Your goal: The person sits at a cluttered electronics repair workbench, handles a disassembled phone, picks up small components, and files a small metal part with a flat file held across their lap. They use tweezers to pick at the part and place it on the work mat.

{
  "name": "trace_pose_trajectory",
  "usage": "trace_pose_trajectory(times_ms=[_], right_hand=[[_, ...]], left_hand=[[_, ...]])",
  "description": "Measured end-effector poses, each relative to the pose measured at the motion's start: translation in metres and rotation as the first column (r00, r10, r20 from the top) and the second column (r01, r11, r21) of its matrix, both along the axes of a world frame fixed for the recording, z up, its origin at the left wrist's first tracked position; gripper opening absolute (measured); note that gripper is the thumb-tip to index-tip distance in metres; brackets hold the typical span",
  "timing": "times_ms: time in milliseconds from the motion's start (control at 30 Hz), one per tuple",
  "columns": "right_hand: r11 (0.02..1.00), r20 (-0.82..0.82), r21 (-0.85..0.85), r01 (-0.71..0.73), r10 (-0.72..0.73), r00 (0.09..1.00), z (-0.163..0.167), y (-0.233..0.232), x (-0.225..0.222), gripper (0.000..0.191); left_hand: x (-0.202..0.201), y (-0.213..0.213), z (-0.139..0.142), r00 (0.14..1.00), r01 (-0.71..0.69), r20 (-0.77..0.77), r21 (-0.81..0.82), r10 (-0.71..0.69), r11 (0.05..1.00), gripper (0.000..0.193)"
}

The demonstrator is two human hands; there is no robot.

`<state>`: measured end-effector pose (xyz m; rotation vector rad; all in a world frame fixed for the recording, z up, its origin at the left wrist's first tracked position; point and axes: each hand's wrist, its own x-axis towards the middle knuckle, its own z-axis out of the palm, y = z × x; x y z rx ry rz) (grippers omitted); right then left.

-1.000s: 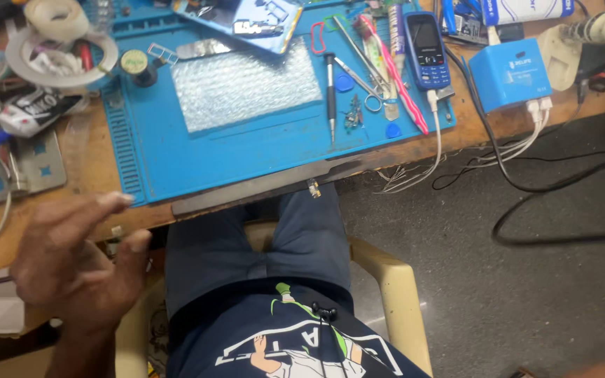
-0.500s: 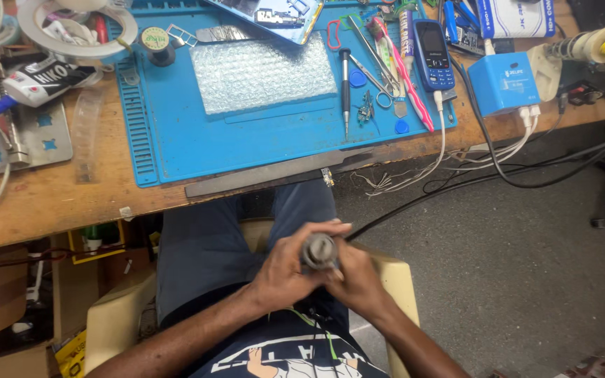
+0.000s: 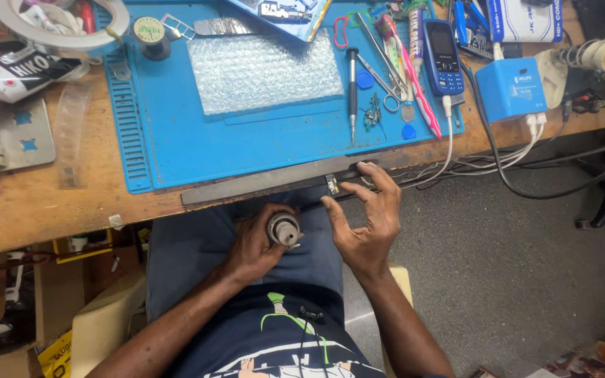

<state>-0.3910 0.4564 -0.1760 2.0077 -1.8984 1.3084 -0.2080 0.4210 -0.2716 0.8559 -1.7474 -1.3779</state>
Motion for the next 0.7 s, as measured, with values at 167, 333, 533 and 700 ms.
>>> trace_pose_trajectory(times_ms=[167, 333, 533, 700], right_hand=[[1.0, -0.022, 0.002, 0.0, 0.0, 1.0, 0.0, -0.002, -0.005, 0.024], [1.0, -0.013, -0.001, 0.006, -0.006, 1.0, -0.006, -0.002, -0.006, 0.024], [1.0, 0.0, -0.01, 0.001, -0.001, 1.0, -0.007, -0.004, -0.005, 0.021], [1.0, 0.031, -0.023, -0.014, 0.014, 0.999, -0.008, -0.004, -0.006, 0.022]], left_hand=[[-0.007, -0.003, -0.015, 0.998, 0.046, -0.039, -0.035, -0.047, 0.998, 0.036], [-0.012, -0.004, -0.02, 0.999, 0.026, -0.042, -0.045, -0.028, 0.999, 0.035], [-0.011, -0.009, -0.019, 1.0, 0.015, -0.023, -0.053, -0.016, 0.998, 0.036], [-0.012, -0.013, -0.021, 1.0, 0.024, 0.008, -0.051, -0.023, 0.998, 0.039]])
